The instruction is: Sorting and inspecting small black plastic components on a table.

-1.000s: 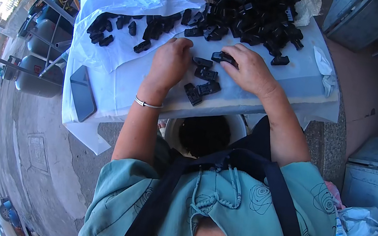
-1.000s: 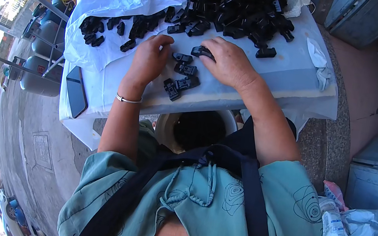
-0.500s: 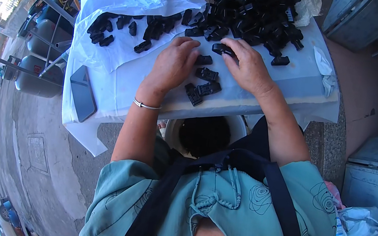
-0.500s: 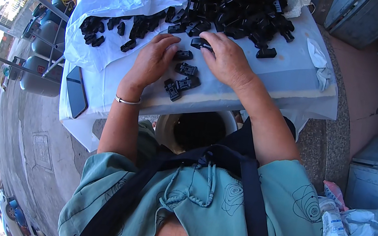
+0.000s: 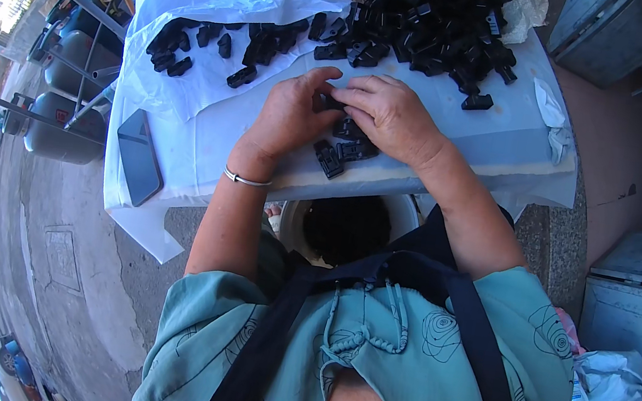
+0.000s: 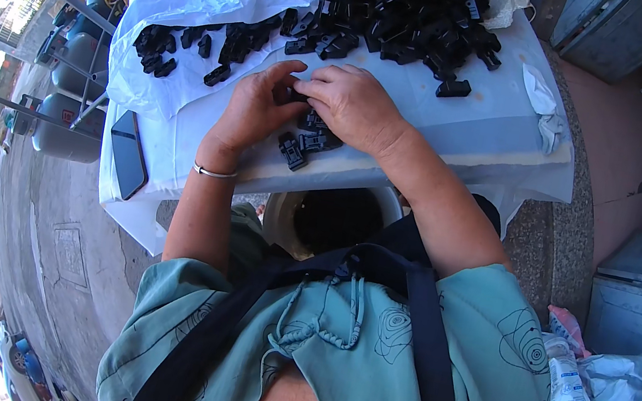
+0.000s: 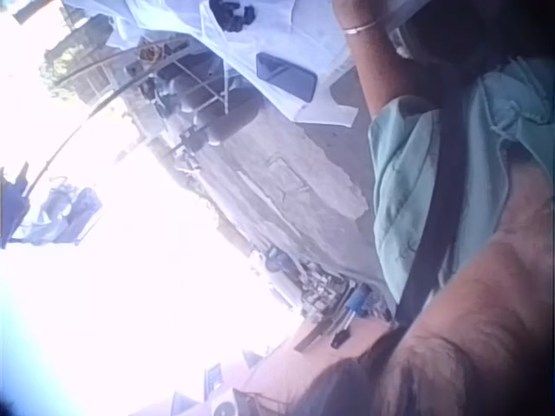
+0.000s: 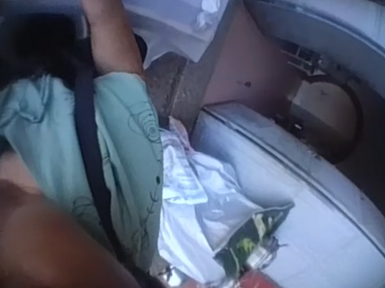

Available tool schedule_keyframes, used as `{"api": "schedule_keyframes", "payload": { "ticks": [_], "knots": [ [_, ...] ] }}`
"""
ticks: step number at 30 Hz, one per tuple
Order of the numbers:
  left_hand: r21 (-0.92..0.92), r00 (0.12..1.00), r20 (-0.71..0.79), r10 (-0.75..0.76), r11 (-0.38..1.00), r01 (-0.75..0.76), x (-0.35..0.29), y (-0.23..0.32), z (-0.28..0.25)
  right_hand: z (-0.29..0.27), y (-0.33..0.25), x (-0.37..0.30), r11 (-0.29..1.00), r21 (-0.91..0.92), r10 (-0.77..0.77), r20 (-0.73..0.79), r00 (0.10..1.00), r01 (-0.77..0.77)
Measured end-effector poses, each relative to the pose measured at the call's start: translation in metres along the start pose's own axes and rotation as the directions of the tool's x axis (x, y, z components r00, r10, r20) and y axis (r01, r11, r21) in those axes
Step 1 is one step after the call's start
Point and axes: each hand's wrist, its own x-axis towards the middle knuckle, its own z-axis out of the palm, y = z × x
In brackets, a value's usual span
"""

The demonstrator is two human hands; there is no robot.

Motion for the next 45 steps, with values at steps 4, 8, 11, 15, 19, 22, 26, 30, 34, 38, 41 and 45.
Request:
{"api": "schedule_keyframes", "payload": {
  "ticks": [4,8,11,15,19,22,26,30,34,38,41,45],
  "knots": [
    [-0.053,0.998,0.055,0.014,0.999,-0.011,-0.003,-0.002,-0.017,0.003,-0.005,-0.015,0.967,-0.254,-0.019,0.045,0.999,0.029],
    [0.043,0.996,-0.083,0.026,0.999,-0.023,0.011,0.001,-0.020,0.009,0.000,-0.018,0.951,-0.304,-0.038,0.037,0.999,0.047],
    [0.288,0.963,-0.215,0.163,0.953,-0.097,0.029,-0.009,-0.008,-0.005,0.001,0.001,0.969,0.073,0.236,-0.011,0.972,-0.235],
    [0.444,0.989,-0.105,0.102,0.895,-0.045,0.048,-0.009,0.001,0.003,0.038,0.015,0.883,-0.445,0.060,-0.204,0.977,-0.148],
    [0.306,0.991,-0.137,0.007,0.951,0.036,0.014,0.002,0.003,-0.004,0.018,0.015,0.924,-0.281,0.252,-0.056,0.966,-0.258],
    [0.247,0.985,-0.123,-0.124,0.957,0.151,-0.001,0.020,-0.002,-0.013,0.015,0.008,0.942,-0.214,0.278,0.073,0.958,-0.257],
    [0.204,0.990,-0.142,0.021,0.979,0.008,-0.003,0.017,-0.014,-0.016,0.006,-0.003,0.915,-0.268,0.325,0.040,0.945,-0.303],
    [0.359,0.951,-0.085,0.296,0.900,-0.248,-0.001,-0.002,-0.016,-0.017,0.010,-0.008,0.975,-0.161,0.161,0.033,0.986,-0.154],
    [0.277,0.961,0.022,0.274,0.922,-0.270,0.002,-0.002,-0.015,-0.026,0.006,-0.011,0.987,-0.110,0.133,0.180,0.975,-0.114],
    [0.196,0.981,0.048,0.187,0.961,-0.193,0.001,0.000,-0.013,-0.032,0.005,-0.018,0.996,-0.092,0.017,0.177,0.984,-0.001],
    [0.124,0.989,0.019,0.144,0.982,-0.146,0.001,-0.004,-0.008,-0.035,0.011,-0.014,0.978,-0.066,0.208,0.169,0.963,-0.199],
    [0.012,0.988,0.066,0.136,0.990,-0.137,0.000,0.003,0.000,-0.026,0.014,-0.015,0.953,-0.163,0.263,0.018,0.965,-0.257]
  ]
}}
